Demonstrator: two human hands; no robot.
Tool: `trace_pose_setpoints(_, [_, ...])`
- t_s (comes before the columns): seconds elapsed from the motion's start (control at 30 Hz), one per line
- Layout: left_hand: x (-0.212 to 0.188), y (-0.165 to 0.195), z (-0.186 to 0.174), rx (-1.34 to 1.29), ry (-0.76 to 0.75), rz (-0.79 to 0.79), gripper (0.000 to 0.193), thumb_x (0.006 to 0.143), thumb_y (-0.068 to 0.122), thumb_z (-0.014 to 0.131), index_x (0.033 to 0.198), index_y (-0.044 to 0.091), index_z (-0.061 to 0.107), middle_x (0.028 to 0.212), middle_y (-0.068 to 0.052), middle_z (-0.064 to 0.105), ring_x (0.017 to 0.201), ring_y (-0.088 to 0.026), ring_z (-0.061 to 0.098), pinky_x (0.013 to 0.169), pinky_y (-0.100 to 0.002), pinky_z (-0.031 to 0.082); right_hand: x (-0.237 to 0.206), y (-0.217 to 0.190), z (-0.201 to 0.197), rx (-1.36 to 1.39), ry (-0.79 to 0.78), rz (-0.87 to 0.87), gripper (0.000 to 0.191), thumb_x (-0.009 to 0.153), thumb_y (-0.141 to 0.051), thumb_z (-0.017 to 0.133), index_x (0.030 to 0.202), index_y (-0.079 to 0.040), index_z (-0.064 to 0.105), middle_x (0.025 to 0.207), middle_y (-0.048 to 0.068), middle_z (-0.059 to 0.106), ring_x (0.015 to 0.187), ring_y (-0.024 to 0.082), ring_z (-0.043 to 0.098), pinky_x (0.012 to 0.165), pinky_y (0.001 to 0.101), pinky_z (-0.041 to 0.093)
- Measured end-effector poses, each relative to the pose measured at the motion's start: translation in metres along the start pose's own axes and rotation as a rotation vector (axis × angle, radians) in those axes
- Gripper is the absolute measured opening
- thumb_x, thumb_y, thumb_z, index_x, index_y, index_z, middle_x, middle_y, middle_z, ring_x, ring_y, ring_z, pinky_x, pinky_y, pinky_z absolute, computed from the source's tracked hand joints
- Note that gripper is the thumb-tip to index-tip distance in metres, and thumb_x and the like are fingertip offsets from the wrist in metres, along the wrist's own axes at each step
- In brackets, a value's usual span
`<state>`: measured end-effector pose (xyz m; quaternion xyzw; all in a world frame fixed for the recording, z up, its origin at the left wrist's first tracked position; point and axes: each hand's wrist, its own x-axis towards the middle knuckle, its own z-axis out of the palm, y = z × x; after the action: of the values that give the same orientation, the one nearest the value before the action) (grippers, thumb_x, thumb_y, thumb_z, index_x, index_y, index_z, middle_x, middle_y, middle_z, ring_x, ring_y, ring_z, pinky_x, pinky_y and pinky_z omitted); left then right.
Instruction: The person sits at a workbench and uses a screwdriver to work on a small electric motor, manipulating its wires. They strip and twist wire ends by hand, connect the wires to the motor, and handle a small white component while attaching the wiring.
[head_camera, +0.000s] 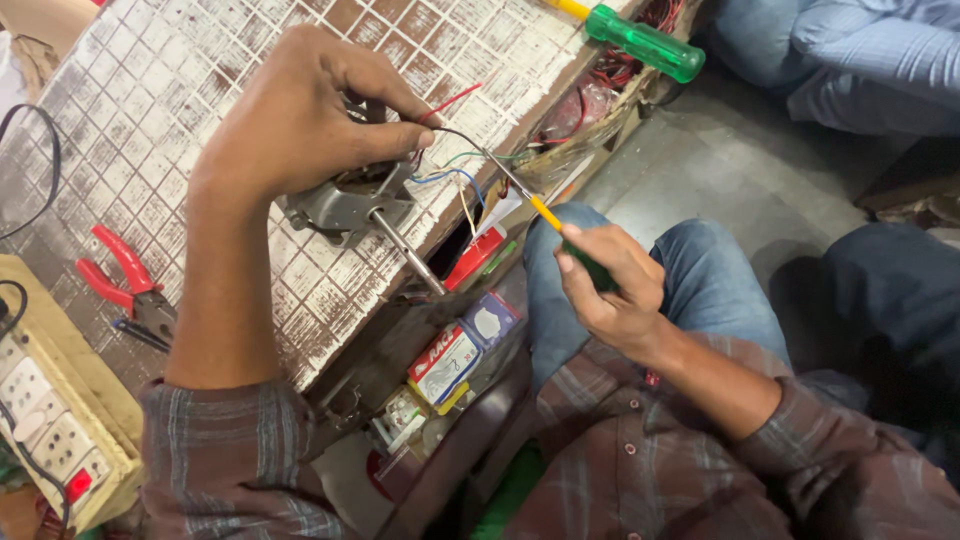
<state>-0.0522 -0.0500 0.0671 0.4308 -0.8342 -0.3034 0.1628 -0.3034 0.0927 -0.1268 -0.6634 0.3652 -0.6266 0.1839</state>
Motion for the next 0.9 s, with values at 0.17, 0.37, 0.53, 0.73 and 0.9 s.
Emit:
trace_pose_setpoints(0.17, [-0.002, -0.011, -0.001, -0.040, -0.023, 0.024, 0.016, 0.086, 0.012, 0.084, 0.101, 0.006, 0.081, 0.085, -0.002, 0.076, 0.072, -0.007, 0.066, 0.065, -0.025, 0.054, -0.001, 0.003, -0.002, 0.002, -0.015, 0.030, 0.034, 0.094, 0.010, 0.071, 0.127, 0.004, 0.062, 0.096, 0.013, 0.070, 0.084, 0.020, 0.068, 0.074, 0.0311, 0.055])
trace_pose_setpoints(0.37, [-0.002, -0.022, -0.002, 0.147, -0.003, 0.028, 0.020, 0.082, 0.015, 0.087, 0.099, 0.007, 0.081, 0.084, -0.006, 0.075, 0.068, -0.012, 0.065, 0.061, -0.029, 0.052, -0.003, -0.001, 0.004, 0.023, -0.048, 0.009, 0.034, 0.093, 0.009, 0.071, 0.126, 0.003, 0.063, 0.105, 0.016, 0.070, 0.090, 0.024, 0.071, 0.079, 0.0333, 0.058])
trace_pose_setpoints(0.53, [0.001, -0.023, -0.002, 0.149, -0.095, -0.189, 0.013, 0.090, 0.015, 0.080, 0.100, 0.007, 0.080, 0.087, -0.010, 0.077, 0.060, -0.018, 0.076, 0.053, -0.034, 0.057, -0.003, -0.005, 0.009, 0.090, -0.087, 0.003, 0.036, 0.095, 0.007, 0.071, 0.130, 0.004, 0.063, 0.102, 0.014, 0.069, 0.087, 0.023, 0.069, 0.077, 0.0328, 0.056])
trace_pose_setpoints(0.73, [-0.005, -0.034, 0.004, 0.090, -0.011, -0.105, 0.015, 0.088, 0.011, 0.080, 0.102, 0.006, 0.079, 0.090, -0.013, 0.076, 0.074, -0.019, 0.076, 0.065, -0.032, 0.062, 0.001, -0.010, 0.010, 0.113, -0.069, 0.006, 0.036, 0.096, 0.008, 0.069, 0.131, 0.003, 0.062, 0.103, 0.015, 0.068, 0.086, 0.022, 0.069, 0.076, 0.0317, 0.055])
trace_pose_setpoints(0.9, [-0.005, -0.038, 0.003, 0.153, -0.033, -0.101, 0.015, 0.087, 0.010, 0.081, 0.102, 0.005, 0.080, 0.090, -0.014, 0.077, 0.074, -0.020, 0.076, 0.066, -0.033, 0.062, -0.001, -0.009, 0.011, 0.115, -0.070, 0.005, 0.036, 0.097, 0.008, 0.069, 0.132, 0.003, 0.062, 0.103, 0.015, 0.068, 0.086, 0.022, 0.068, 0.075, 0.0318, 0.055])
